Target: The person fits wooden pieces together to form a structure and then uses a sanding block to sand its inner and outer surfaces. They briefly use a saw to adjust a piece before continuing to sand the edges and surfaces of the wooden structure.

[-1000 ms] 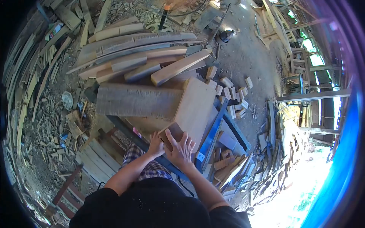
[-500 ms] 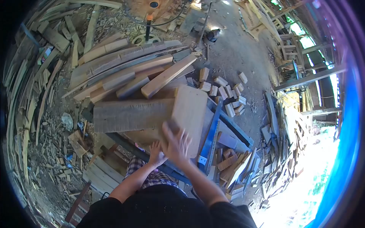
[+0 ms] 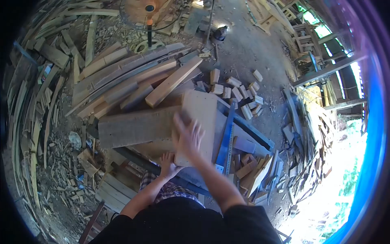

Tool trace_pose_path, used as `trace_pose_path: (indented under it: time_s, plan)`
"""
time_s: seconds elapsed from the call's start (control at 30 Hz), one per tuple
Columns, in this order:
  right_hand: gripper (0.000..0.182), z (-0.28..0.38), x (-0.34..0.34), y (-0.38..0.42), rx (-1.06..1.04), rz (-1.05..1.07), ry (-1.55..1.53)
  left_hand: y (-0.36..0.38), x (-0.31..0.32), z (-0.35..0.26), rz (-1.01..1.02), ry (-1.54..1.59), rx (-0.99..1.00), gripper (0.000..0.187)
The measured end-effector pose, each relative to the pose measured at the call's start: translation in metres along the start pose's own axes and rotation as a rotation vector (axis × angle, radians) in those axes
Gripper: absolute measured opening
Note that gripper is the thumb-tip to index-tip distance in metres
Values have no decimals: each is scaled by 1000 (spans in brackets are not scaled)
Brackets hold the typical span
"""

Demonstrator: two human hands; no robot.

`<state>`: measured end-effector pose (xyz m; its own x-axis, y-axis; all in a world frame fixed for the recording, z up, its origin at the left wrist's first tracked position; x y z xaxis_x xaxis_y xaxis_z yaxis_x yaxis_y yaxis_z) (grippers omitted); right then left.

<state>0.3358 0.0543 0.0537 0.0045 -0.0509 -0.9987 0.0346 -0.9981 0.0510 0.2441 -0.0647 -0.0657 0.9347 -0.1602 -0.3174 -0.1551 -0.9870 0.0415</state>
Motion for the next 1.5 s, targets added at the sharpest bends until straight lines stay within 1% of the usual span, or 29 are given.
trace_pose_path:
  time_s: [0.07, 0.1, 0.13, 0.2, 0.27, 0.3, 0.37, 0.43, 0.47, 0.53, 0.6, 0.63, 0.67, 0.7, 0.73, 0.83, 0.9, 0.97, 1.0, 1.07, 1.1, 1.13, 1.2, 1.27, 1.33, 1.37, 1.4, 1.43, 1.5]
  plan:
    - [74, 4, -14, 83, -56, 135, -11, 2, 5, 6, 8, 18, -27, 80]
    - [75, 3, -14, 97, -85, 191, -9, 2, 9, 13, -28, -85, 40, 82]
    - [75, -2, -12, 83, -90, 193, -6, 2, 11, 18, -64, -189, 98, 84]
    - [75, -12, -2, 34, -131, 71, -18, 6, 8, 12, -71, -142, 54, 81]
    - [73, -19, 9, -60, -16, -130, 59, 1, 2, 3, 13, -91, 10, 75]
    - [72, -20, -1, -104, 79, -83, -16, -6, -2, -1, 5, -105, -2, 75]
    - [73, -20, -11, -155, 110, -40, -71, -3, -8, -13, -140, -132, 135, 58]
    - [73, -24, -20, -172, 172, -7, -31, 0, -5, -10, -91, -103, 87, 62]
    - [73, -21, -20, -152, 180, -16, -28, 0, -4, -8, -39, -69, 38, 66]
    - [72, -3, -8, -68, 114, 5, -102, -2, -8, -15, -86, -63, 98, 63]
    - [72, 8, -10, 28, -56, 86, 34, -2, -6, -16, -133, -48, 148, 61]
    - [71, 12, -13, 71, -106, 36, 40, 1, 0, -9, -126, -176, 132, 61]
    - [71, 9, -19, 76, -106, 34, 46, -1, 3, -2, -121, -307, 113, 61]
    - [68, 7, -22, 79, -171, 108, 6, -3, 2, 1, -142, -277, 208, 60]
    - [66, 5, -21, 78, -237, 186, -36, -5, -1, -2, -142, -275, 203, 60]
    - [68, -4, -3, -31, -96, -93, 6, -4, -7, -9, -78, -137, 102, 60]
    - [74, -8, -6, -106, 67, -52, -17, -1, -3, -5, -23, -101, 9, 71]
    - [73, -16, -21, -152, 97, 24, -115, 0, -5, -6, -32, -107, 19, 71]
    - [73, -16, -21, -147, 99, 17, -116, -1, -3, -8, -54, -101, 37, 72]
    - [72, -10, -13, -130, 146, -127, -9, 3, -1, -7, -48, -70, 24, 73]
    - [70, -6, -2, -91, 121, -160, -59, 1, -2, -6, -46, -38, 10, 74]
    - [69, 1, -4, -46, 86, -16, -74, -2, -4, -10, -41, -32, 27, 74]
    - [69, 5, -20, 44, -35, 83, -66, -4, -12, -24, -158, -112, 184, 61]
    - [68, 3, -11, 102, -121, 134, -64, -8, -14, -23, -212, -171, 257, 61]
    - [68, -1, -14, 70, -168, 101, -26, -10, -13, -17, -262, -235, 311, 62]
    - [67, -1, -15, 48, -208, 76, -1, -8, -6, -5, -98, -151, 151, 68]
    - [68, -7, -5, 5, -181, -44, 28, -1, 1, 4, 66, -66, -18, 74]
    - [71, -10, 5, -44, -58, -96, 68, 3, 2, 4, 64, -71, -44, 74]
    - [72, -17, -4, -134, 76, -104, -88, -1, -3, -6, -32, -104, 29, 75]
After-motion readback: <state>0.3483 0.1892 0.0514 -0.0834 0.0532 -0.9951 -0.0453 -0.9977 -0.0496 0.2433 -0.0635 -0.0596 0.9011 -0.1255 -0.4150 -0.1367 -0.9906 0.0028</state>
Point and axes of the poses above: each hand's wrist, its own y-axis away from the middle knuckle, its own x-axis out of the palm, z = x × y, the point moved 3 cm from there along -y, towards the middle knuckle, and after that the axes turned 12 degrees about y, right-handed, at the moved point
